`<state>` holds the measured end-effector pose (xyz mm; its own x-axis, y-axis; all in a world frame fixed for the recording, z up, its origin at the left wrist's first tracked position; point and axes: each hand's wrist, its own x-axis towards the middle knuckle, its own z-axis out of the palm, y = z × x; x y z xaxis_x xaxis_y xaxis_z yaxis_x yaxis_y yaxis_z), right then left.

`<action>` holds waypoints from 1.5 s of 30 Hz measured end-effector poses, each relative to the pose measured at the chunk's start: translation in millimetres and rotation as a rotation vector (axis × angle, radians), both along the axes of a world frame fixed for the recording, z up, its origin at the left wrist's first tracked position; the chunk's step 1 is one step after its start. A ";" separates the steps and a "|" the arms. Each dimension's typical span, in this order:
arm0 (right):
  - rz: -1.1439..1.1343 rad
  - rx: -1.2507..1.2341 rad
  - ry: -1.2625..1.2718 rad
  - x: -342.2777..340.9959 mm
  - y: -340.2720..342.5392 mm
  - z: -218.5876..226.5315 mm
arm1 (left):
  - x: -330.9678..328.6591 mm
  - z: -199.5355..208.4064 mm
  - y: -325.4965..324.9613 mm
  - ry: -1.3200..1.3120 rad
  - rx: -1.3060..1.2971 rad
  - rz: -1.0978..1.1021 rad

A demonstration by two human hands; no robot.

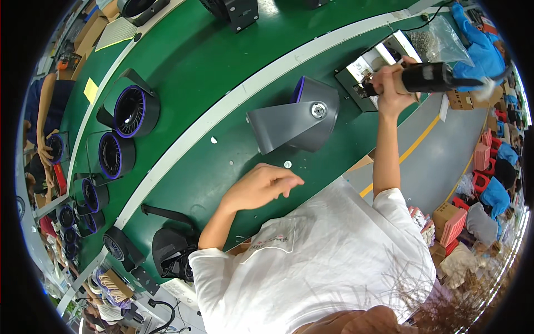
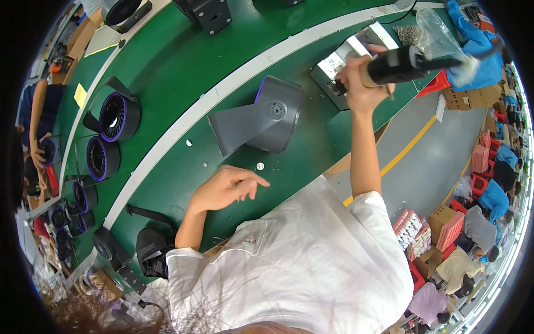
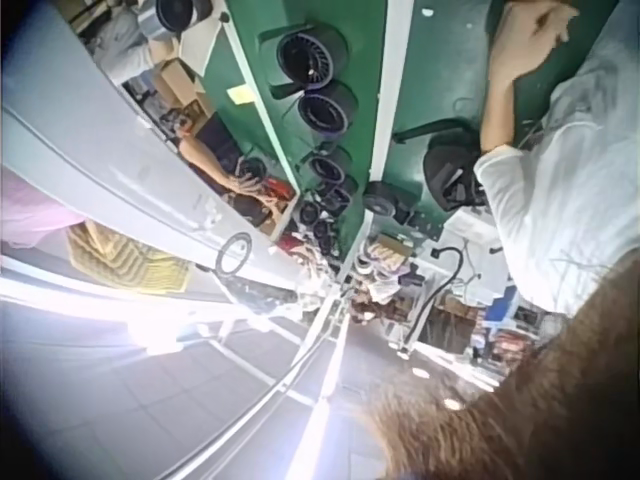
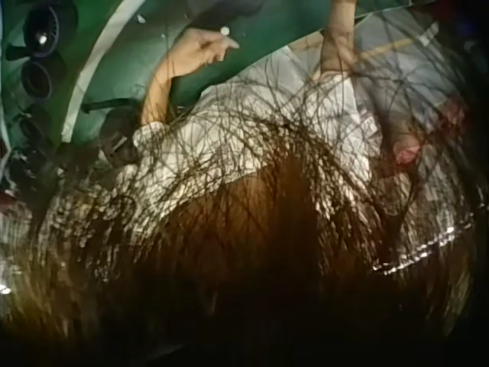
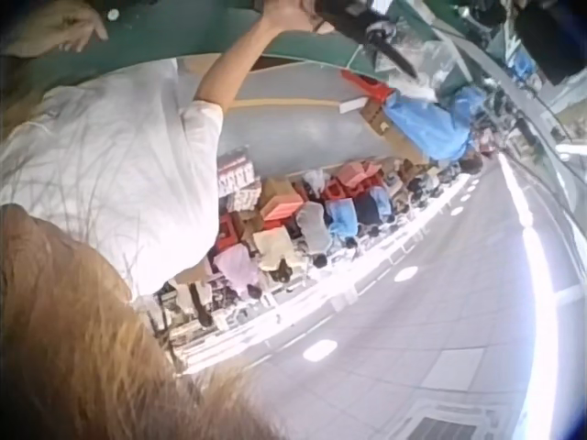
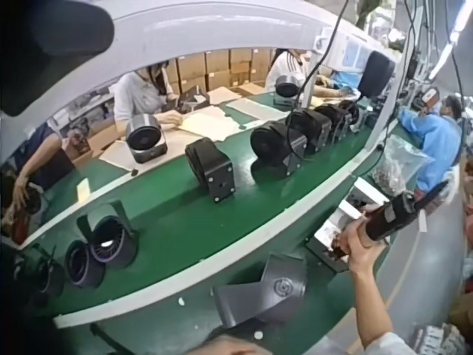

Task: Assemble electronic housing components using an electric screwdriver on a production line.

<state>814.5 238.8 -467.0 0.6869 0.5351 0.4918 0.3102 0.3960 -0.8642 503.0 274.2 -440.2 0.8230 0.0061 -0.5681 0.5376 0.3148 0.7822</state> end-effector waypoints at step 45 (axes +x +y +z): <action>0.462 0.096 0.107 -66.5 37.6 66.7 | 69.9 -11.8 36.3 -0.436 1.514 0.350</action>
